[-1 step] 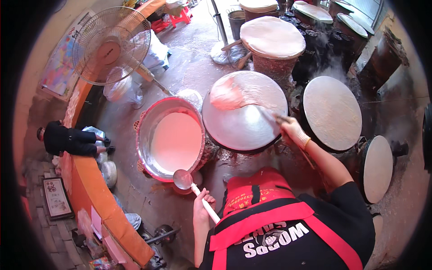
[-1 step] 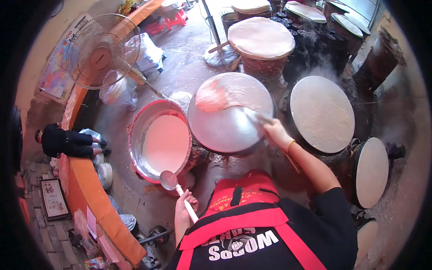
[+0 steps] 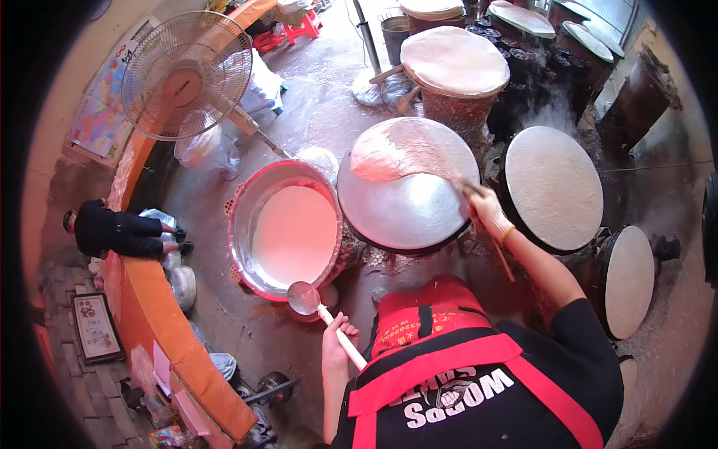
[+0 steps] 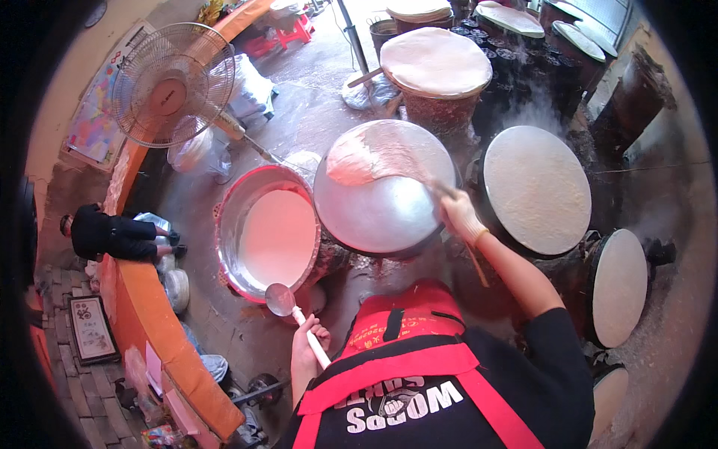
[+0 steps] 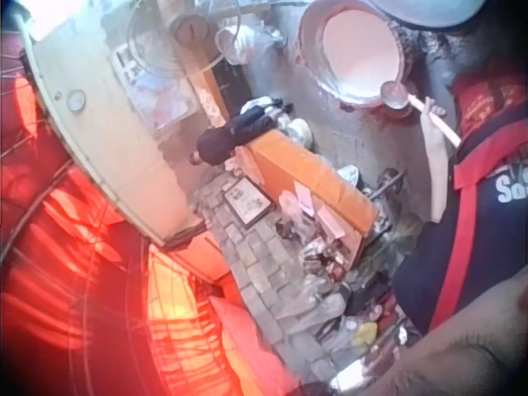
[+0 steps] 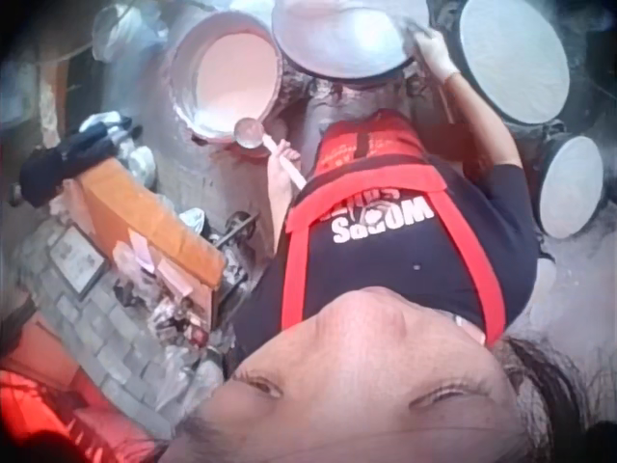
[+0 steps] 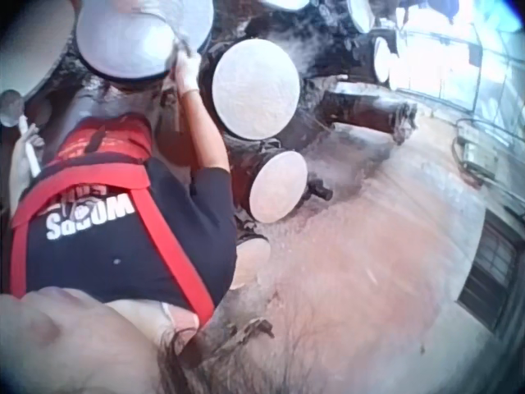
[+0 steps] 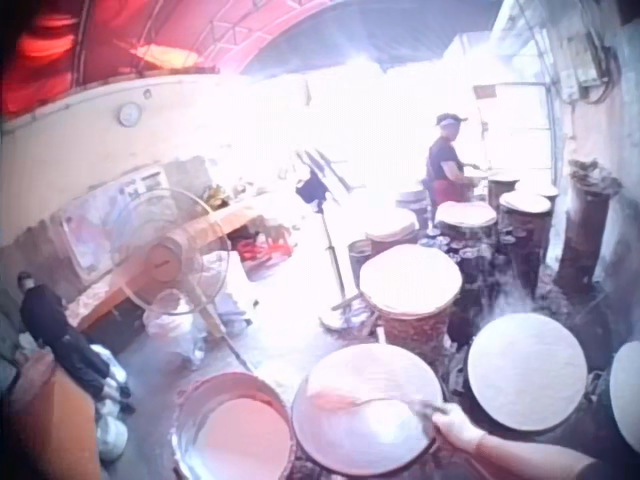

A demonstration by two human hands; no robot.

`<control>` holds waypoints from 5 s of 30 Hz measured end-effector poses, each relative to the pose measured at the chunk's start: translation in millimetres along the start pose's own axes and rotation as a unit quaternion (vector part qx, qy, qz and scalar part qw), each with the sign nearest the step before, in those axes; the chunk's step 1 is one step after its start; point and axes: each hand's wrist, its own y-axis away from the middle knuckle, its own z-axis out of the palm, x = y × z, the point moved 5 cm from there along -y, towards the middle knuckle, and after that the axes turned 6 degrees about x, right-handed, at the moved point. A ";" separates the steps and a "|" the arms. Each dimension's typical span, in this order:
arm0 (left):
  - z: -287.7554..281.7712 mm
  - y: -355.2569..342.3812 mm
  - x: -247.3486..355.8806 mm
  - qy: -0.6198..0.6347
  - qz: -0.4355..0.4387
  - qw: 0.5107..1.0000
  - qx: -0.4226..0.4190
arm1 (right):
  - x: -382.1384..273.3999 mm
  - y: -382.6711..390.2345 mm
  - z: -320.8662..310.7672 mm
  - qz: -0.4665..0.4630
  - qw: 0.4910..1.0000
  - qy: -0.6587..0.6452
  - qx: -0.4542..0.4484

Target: The person pours liquid batter onto hot plates and uses a stick to spread it into thin circles and flip the cooked layers.

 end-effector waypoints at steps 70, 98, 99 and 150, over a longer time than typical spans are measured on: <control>-103.3 16.9 143.0 -0.342 -0.011 0.937 -0.072 | 92.8 130.3 280.6 -0.002 0.959 -0.222 0.176; 30.7 58.4 -7.7 -0.307 -0.015 0.938 -0.158 | 80.6 83.2 41.9 0.036 0.985 -0.077 0.147; 35.0 58.1 -2.4 -0.322 0.006 0.934 -0.157 | 71.9 84.0 53.3 0.046 0.994 0.044 0.092; 201.4 34.4 89.8 -0.373 -0.165 0.851 -0.329 | 56.1 176.3 93.5 -0.035 0.951 -0.198 0.233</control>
